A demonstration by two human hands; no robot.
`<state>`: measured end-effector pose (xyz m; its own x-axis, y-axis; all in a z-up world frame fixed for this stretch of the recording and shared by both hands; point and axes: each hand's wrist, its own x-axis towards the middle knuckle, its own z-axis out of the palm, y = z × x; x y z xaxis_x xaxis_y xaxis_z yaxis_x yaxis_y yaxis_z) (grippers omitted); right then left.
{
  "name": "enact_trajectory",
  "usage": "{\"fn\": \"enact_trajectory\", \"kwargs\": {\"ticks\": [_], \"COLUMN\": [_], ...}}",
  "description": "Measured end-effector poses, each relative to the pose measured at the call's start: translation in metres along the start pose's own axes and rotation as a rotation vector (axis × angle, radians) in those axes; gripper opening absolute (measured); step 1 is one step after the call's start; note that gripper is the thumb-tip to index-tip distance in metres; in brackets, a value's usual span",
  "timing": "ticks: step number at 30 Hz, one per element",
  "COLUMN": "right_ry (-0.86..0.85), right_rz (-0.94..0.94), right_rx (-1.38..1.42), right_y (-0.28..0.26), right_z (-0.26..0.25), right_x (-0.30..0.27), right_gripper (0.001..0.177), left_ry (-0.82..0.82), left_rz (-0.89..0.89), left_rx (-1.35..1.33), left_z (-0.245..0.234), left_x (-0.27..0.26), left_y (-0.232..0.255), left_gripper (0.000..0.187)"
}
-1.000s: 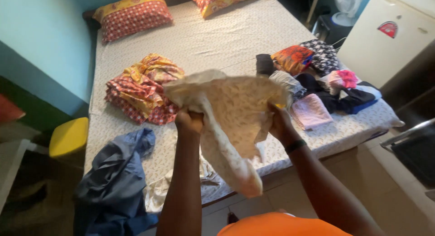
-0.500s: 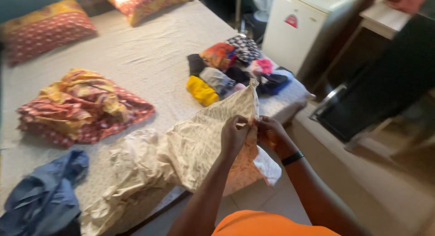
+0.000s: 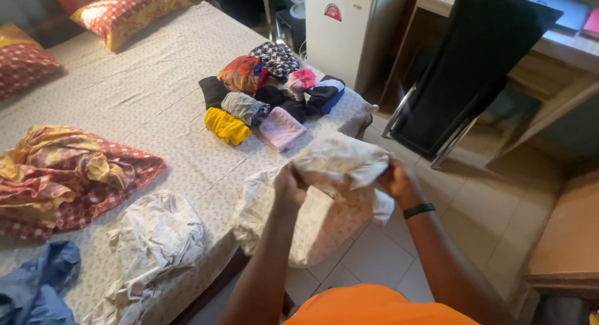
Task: Folding laundry and organizing it into a drawer in a bedroom.
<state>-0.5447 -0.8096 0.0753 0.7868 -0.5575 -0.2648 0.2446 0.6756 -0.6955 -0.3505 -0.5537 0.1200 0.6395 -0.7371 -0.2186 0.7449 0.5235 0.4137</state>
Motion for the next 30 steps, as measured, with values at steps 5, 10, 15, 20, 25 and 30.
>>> {"fn": "enact_trajectory", "kwargs": {"ticks": [5,10,15,20,25,30], "right_ry": [0.046,0.099,0.255,-0.050,0.023,-0.059], "right_rz": [-0.039,-0.064,-0.306,-0.347,0.059,0.067], "right_rx": [-0.041,-0.065,-0.472,-0.857,-0.872,-0.795], "right_y": [-0.047,-0.073,-0.104,-0.065,-0.048,-0.041], "right_z": [-0.018,-0.017,0.024,0.006,-0.009,0.049], "right_x": [-0.008,-0.023,-0.070,-0.055,-0.059,-0.078], "right_gripper": [0.045,0.055,0.063,0.062,0.045,0.051], "left_ry": [-0.128,-0.726,-0.128,-0.196,-0.276,0.008], "left_rz": [-0.177,0.251,-0.258,-0.475,-0.509,-0.345], "left_rx": [0.269,1.607,0.776,0.399,0.285,0.463], "left_z": [0.020,-0.040,-0.037,0.047,0.048,-0.097], "left_x": [-0.028,0.014,0.028,-0.016,-0.015,0.064], "left_y": [0.014,-0.027,0.000,0.007,0.004,-0.001], "left_gripper": [0.031,0.046,0.044,0.046,0.052,0.053]}}
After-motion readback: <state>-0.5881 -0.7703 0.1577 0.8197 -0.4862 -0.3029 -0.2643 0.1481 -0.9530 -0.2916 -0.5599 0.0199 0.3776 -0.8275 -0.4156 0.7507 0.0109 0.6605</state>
